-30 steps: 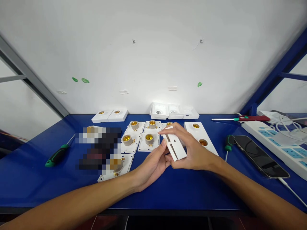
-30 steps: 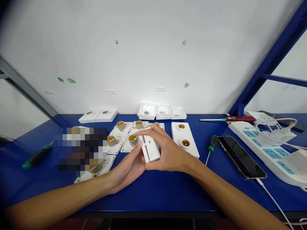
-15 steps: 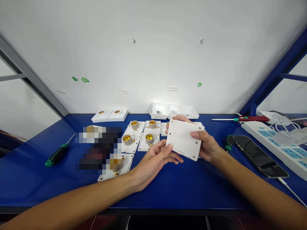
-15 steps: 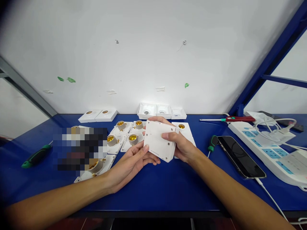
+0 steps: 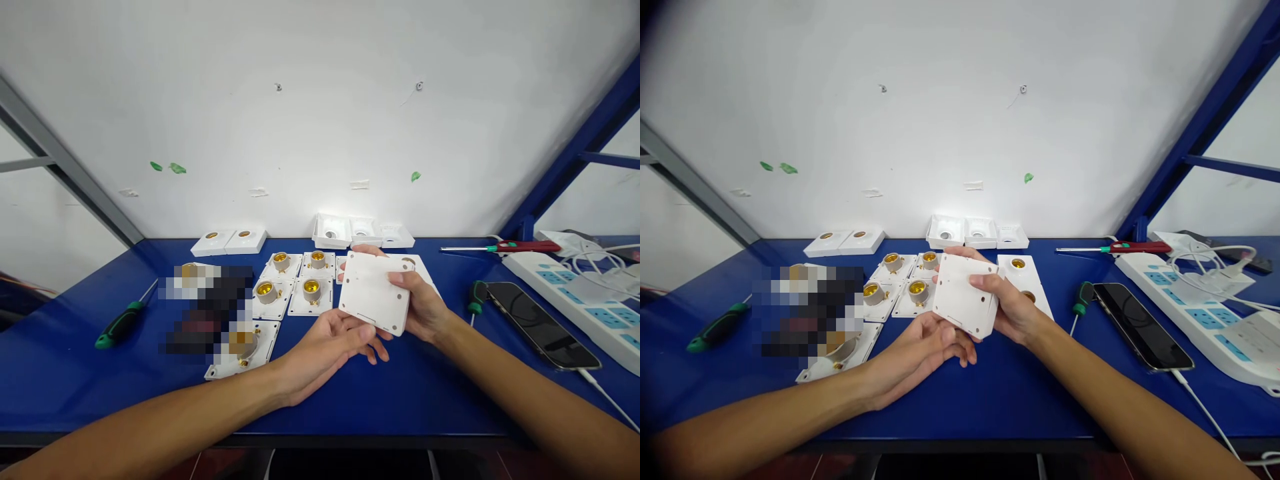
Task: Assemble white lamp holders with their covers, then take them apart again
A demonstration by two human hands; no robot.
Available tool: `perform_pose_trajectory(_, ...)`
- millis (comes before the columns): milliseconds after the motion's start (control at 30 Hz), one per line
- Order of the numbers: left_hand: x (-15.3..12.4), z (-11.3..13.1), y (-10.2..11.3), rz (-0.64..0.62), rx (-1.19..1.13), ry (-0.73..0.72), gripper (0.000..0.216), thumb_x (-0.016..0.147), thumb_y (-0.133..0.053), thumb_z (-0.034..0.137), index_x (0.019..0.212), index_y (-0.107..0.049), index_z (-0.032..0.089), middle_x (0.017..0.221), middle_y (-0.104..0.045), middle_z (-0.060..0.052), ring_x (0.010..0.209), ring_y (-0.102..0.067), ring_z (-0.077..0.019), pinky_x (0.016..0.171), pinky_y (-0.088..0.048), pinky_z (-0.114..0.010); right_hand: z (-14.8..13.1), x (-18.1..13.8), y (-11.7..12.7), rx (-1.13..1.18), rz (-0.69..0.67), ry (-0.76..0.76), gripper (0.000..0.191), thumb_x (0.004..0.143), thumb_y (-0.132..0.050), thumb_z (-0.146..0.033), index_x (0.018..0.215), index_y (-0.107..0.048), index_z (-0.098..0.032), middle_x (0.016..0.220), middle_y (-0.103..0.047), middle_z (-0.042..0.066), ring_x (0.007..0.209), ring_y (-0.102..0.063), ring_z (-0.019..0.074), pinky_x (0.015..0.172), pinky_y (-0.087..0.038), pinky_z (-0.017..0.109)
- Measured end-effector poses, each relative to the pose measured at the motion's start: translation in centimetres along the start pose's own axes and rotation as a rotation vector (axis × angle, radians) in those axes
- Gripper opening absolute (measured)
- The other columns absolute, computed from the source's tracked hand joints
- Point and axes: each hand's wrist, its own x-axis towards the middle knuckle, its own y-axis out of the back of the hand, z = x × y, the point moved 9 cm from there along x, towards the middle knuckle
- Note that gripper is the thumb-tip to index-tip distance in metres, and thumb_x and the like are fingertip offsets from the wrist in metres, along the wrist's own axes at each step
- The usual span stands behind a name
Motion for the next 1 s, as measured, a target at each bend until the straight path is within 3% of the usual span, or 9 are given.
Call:
perform_pose_trajectory(200,-0.4,-0.6,-0.6,-0.019,-0.019,0.069,0.048,0.08,-0.091,0.031,0.12,-0.07,0.016,0.098,-0.078,-0.009,0.084,-0.073,-0.019,0.079,-0.049,-0.033,0.7,-0.2,-1.9,-0.021,-0.073,-0.026,0.066,0.078,-0.079,-0.04,0.138,-0.056,-0.028,0.128,-0.07,0.011,0.11,-0.07,0.027,0.062,-0.061,0.026)
perform_pose_trajectory(500,-1.0,-0.6,-0.7,0.054,0.026,0.079,0.048,0.083,-0.088,0.028,0.124,-0.065,0.015,0.09,-0.078,-0.007,0.086,-0.073,-0.0205,0.08,-0.048,-0.034,0.4,-0.4,-2.6,-0.101,-0.098,-0.023,0.07,0.072,-0.085,-0.044,0.135,-0.057,-0.03,0.126,-0.065,0.009,0.097,-0.07,0.0222,0.066,-0.062,0.028)
perform_pose_trajectory(633,-0.6,-0.8,0.3,0.112,0.026,0.078,0.046,0.084,-0.087,0.031,0.119,-0.063,0.016,0.103,-0.075,-0.008,0.09,-0.072,-0.0196,0.082,-0.049,-0.033,-1.1,-0.3,-1.7,-0.378,-0.051,0.07,0.062,0.078,-0.081,-0.044,0.134,-0.059,-0.031,0.115,-0.066,0.006,0.084,-0.065,0.0185,0.06,-0.057,0.027)
perform_pose_trajectory(733,-0.4,-0.1,2.1,0.271,0.025,-0.002,0.049,0.084,-0.087,0.027,0.124,-0.058,0.021,0.113,-0.07,-0.005,0.102,-0.069,-0.0178,0.096,-0.05,-0.034,-3.4,-0.6,-1.6,-0.775,0.063,0.269,0.053,0.08,-0.078,-0.029,0.13,-0.061,-0.032,0.115,-0.064,0.005,0.086,-0.063,0.0197,0.068,-0.057,0.032)
perform_pose_trajectory(833,-0.8,1.4,3.0,0.388,0.087,-0.141,0.044,0.088,-0.081,0.026,0.125,-0.057,0.025,0.131,-0.066,-0.005,0.124,-0.062,-0.0202,0.113,-0.044,-0.036,-4.6,-1.2,-2.3,-1.08,0.144,0.469,0.061,0.076,-0.075,-0.018,0.133,-0.059,-0.033,0.126,-0.059,0.006,0.108,-0.062,0.0271,0.088,-0.056,0.044)
perform_pose_trajectory(900,-1.3,2.2,2.8,0.395,0.164,-0.222,0.042,0.092,-0.076,0.028,0.13,-0.057,0.027,0.145,-0.06,-0.006,0.139,-0.054,-0.0239,0.12,-0.039,-0.039,-4.0,-1.3,-2.7,-1.202,0.138,0.51,0.069,0.073,-0.076,-0.017,0.137,-0.056,-0.034,0.13,-0.055,0.007,0.12,-0.058,0.0307,0.101,-0.051,0.05)
perform_pose_trajectory(1000,-1.8,2.4,2.1,0.341,0.307,-0.263,0.054,0.096,-0.069,0.028,0.147,-0.049,0.032,0.16,-0.049,-0.005,0.153,-0.039,-0.0268,0.128,-0.031,-0.043,-3.1,-1.1,-2.7,-1.294,0.118,0.513,0.074,0.074,-0.073,-0.015,0.141,-0.051,-0.035,0.131,-0.053,0.007,0.124,-0.057,0.0309,0.107,-0.047,0.053)
